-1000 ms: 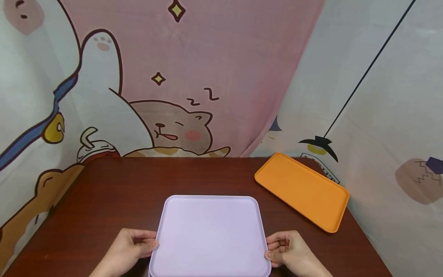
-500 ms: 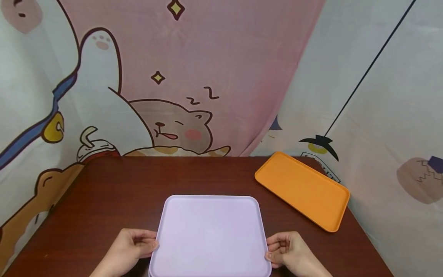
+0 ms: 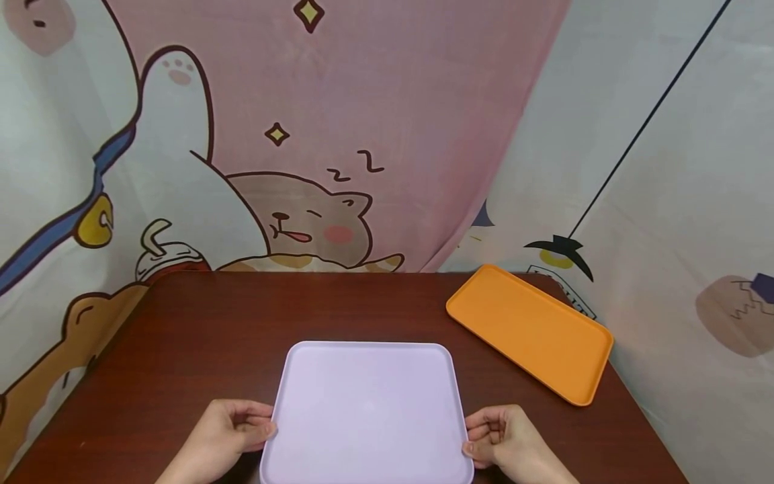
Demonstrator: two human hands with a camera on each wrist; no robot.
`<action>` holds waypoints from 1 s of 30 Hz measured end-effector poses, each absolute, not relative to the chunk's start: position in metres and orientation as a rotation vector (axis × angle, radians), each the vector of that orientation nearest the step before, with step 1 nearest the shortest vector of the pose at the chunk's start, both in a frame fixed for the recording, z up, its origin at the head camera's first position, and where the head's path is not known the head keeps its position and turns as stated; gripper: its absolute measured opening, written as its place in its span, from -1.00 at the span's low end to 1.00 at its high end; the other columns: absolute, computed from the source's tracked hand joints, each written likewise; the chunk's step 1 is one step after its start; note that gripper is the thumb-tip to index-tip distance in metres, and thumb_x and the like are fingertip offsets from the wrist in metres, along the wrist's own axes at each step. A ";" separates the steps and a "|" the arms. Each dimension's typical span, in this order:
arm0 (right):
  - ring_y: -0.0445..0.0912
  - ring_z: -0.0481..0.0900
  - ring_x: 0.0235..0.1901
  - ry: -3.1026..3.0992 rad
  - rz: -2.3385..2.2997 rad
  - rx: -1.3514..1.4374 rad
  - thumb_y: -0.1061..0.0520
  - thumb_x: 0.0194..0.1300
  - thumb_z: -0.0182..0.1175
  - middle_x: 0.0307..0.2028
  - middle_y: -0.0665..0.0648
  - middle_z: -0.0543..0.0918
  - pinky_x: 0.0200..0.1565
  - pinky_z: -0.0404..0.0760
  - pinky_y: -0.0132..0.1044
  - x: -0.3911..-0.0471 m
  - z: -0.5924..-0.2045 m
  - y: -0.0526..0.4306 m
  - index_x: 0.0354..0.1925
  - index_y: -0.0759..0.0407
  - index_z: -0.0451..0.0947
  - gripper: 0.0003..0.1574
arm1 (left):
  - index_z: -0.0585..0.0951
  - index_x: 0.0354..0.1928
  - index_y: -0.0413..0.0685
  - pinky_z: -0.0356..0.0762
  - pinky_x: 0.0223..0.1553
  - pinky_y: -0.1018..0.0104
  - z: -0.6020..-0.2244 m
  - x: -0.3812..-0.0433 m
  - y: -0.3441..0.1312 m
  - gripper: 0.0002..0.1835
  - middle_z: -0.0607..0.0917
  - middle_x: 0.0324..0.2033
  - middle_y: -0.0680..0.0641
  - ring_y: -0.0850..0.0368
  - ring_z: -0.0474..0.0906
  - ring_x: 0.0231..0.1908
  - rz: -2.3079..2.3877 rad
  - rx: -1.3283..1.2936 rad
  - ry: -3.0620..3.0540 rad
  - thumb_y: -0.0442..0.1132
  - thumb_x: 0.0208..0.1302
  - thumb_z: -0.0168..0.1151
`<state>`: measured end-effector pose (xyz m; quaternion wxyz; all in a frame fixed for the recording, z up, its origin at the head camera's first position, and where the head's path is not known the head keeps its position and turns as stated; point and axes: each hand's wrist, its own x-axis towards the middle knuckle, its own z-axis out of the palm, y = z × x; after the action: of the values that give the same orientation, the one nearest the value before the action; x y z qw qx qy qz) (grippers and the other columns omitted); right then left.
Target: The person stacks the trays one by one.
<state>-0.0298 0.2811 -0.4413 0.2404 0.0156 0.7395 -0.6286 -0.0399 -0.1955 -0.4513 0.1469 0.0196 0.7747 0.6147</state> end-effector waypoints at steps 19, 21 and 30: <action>-0.04 0.72 -0.32 2.018 -1.740 0.049 0.45 0.22 0.46 -0.32 0.17 0.73 -0.25 0.80 -0.23 -0.026 -0.445 0.284 -0.02 0.55 0.66 -0.64 | 0.71 -0.05 -0.51 0.79 -0.24 0.23 -0.447 -0.040 -0.194 -0.69 0.76 -0.32 -0.14 0.01 0.72 -0.29 1.661 -0.053 2.302 -0.41 0.25 0.52; -0.04 0.73 -0.31 2.019 -1.742 0.042 0.46 0.22 0.46 -0.32 0.17 0.73 -0.25 0.80 -0.23 -0.027 -0.445 0.284 -0.01 0.55 0.66 -0.64 | 0.72 -0.05 -0.49 0.79 -0.24 0.23 -0.447 -0.040 -0.194 -0.69 0.77 -0.32 -0.14 0.01 0.72 -0.28 1.648 -0.074 2.306 -0.40 0.25 0.52; -0.04 0.72 -0.29 2.009 -1.743 0.059 0.45 0.23 0.45 -0.31 0.18 0.73 -0.22 0.80 -0.20 -0.025 -0.445 0.285 0.02 0.56 0.65 -0.61 | 0.74 -0.04 -0.46 0.79 -0.24 0.23 -0.447 -0.042 -0.196 -0.69 0.77 -0.32 -0.13 0.01 0.71 -0.27 1.609 -0.075 2.317 -0.38 0.25 0.53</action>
<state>-0.0250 0.2846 -0.4448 0.2382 0.0215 0.7333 -0.6364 -0.0416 -0.1957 -0.4469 0.1591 -0.0262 0.8106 0.5630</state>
